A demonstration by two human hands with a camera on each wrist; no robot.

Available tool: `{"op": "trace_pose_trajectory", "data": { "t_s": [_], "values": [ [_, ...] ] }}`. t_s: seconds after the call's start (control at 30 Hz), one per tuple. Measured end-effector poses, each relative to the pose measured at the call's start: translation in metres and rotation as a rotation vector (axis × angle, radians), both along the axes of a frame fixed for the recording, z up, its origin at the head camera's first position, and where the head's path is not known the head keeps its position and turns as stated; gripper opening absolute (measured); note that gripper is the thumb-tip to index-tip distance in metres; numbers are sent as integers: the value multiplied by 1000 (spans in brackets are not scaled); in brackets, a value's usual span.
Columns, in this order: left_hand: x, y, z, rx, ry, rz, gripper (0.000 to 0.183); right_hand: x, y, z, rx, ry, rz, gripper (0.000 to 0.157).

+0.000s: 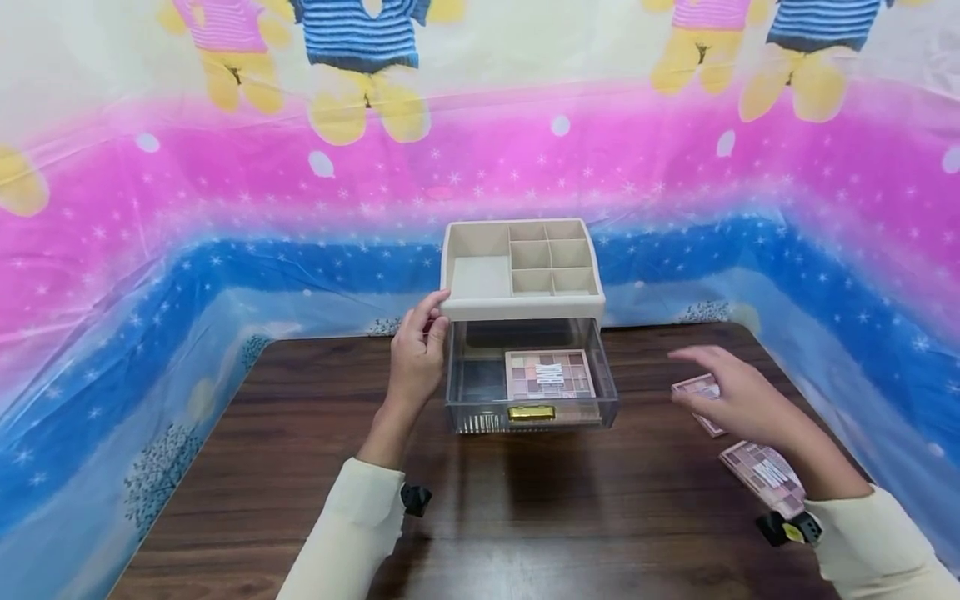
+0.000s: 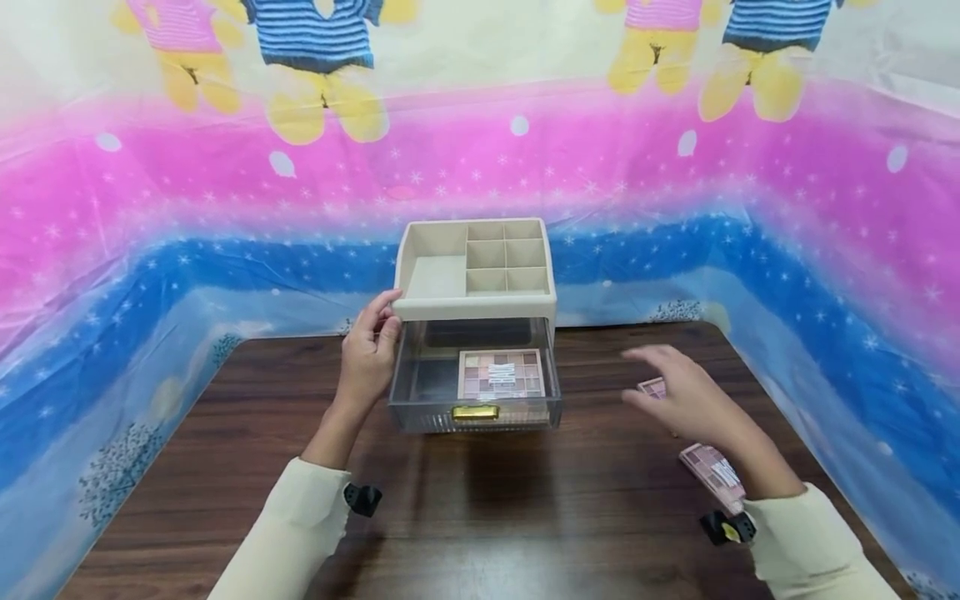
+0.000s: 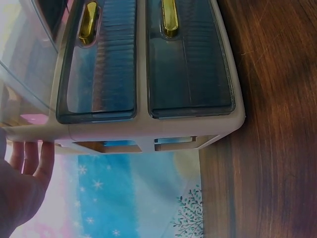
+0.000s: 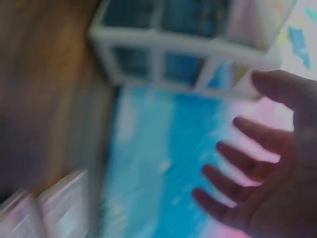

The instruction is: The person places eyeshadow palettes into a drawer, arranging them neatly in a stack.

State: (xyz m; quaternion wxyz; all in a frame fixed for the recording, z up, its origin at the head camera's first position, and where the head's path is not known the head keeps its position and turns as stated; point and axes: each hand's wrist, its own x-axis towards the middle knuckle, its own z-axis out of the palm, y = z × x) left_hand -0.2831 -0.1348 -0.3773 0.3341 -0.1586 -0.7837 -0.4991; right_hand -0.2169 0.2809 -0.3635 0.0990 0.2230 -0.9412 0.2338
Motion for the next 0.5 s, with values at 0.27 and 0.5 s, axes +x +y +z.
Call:
{"op": "trace_pose_trajectory", "data": {
  "t_s": [0.27,0.5],
  "values": [
    [0,-1,0,-3,8,3,33,8,57,-54,250,-253,-275,95],
    [-1,0,-1,-8,16,3,33,11,75,-71,341,-479,-422,118]
  ]
}}
